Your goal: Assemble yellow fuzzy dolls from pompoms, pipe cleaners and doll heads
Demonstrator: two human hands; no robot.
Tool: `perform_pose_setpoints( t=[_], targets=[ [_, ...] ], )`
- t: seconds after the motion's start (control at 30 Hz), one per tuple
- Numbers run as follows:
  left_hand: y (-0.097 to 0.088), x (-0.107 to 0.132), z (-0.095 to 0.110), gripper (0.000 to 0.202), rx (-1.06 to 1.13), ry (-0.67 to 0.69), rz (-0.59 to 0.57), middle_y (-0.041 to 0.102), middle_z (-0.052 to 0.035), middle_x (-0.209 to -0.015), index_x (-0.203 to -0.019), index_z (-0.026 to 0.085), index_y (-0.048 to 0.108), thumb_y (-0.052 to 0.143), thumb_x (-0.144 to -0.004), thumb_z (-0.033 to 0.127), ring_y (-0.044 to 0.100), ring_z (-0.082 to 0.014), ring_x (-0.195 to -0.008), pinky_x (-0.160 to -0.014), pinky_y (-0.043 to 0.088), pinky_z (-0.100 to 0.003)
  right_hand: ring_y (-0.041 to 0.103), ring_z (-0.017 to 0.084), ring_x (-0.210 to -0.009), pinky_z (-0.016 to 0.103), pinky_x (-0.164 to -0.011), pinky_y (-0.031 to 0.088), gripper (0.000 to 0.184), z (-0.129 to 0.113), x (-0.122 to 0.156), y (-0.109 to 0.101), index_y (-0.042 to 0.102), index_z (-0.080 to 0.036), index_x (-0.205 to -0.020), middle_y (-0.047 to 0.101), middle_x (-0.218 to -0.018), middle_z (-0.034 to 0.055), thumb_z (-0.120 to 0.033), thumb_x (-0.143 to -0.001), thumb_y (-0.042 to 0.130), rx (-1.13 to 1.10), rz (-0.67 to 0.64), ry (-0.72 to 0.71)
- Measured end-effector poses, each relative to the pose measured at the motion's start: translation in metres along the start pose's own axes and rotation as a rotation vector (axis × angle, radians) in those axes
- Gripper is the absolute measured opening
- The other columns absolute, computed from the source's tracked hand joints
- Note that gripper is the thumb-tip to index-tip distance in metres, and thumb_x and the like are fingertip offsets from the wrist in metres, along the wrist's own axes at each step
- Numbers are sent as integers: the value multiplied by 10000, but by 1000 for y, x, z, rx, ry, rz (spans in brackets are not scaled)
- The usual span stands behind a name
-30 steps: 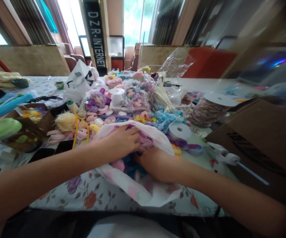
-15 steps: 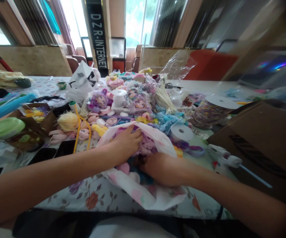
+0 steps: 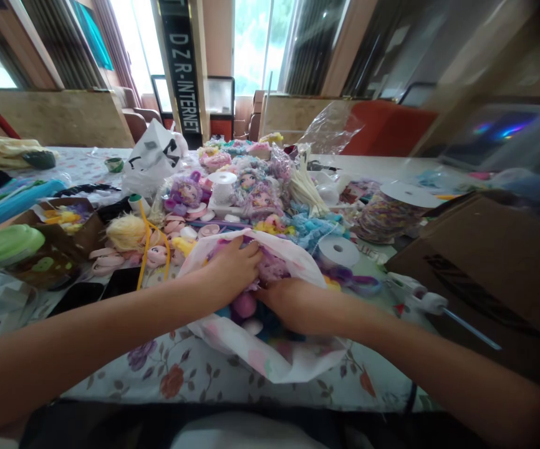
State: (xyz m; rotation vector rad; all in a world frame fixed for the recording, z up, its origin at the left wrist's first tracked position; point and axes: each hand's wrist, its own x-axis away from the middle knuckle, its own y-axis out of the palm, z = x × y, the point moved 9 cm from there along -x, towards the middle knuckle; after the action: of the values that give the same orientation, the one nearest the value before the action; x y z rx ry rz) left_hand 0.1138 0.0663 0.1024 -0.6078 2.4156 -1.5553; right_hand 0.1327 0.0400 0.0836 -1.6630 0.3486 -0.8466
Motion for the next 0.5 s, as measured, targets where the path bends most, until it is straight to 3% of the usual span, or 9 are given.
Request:
perform_pose_setpoints(
  t=[0.17, 0.23, 0.3, 0.4, 0.5],
  targets=[
    [-27, 12, 13, 284, 160, 79, 171, 626, -129, -1026, -889, 122, 668, 559, -794, 366, 473, -291, -1075, -1038, 233, -502, 675, 232, -740, 285, -615, 454, 349, 0, 0, 11, 642, -124, -1079, 723, -940, 142, -41, -778, 486, -13, -17, -30],
    [-37, 17, 24, 215, 235, 179, 233, 624, -101, -957, -842, 138, 664, 537, -817, 311, 497, -257, -1009, -1038, 232, -474, 671, 242, -776, 306, -663, 470, 278, -3, 0, 13, 677, -97, -980, 718, -933, 162, -43, -787, 484, 0, -29, -44],
    [-40, 20, 34, 173, 319, 275, 223, 618, -68, -889, -768, 170, 660, 517, -834, 243, 517, -219, -906, -948, 320, -409, 664, 235, -772, 304, -669, 472, 245, -6, -1, 13, 692, -102, -926, 718, -909, 157, -47, -781, 501, 12, -47, -73],
    [-37, 20, 39, 193, 382, 289, 144, 621, -55, -801, -684, 193, 653, 544, -827, 261, 522, -201, -790, -794, 371, -364, 656, 225, -716, 288, -607, 454, 220, -4, -5, 20, 702, -115, -861, 719, -861, 138, -55, -768, 512, 25, -108, -102],
    [-33, 21, 47, 187, 277, 279, 74, 634, -37, -697, -673, 199, 652, 532, -811, 164, 520, -178, -680, -822, 357, -382, 644, 225, -681, 292, -569, 426, 257, 6, -13, 26, 707, -106, -847, 717, -843, 142, -58, -789, 461, 23, -127, -87]
  ],
)
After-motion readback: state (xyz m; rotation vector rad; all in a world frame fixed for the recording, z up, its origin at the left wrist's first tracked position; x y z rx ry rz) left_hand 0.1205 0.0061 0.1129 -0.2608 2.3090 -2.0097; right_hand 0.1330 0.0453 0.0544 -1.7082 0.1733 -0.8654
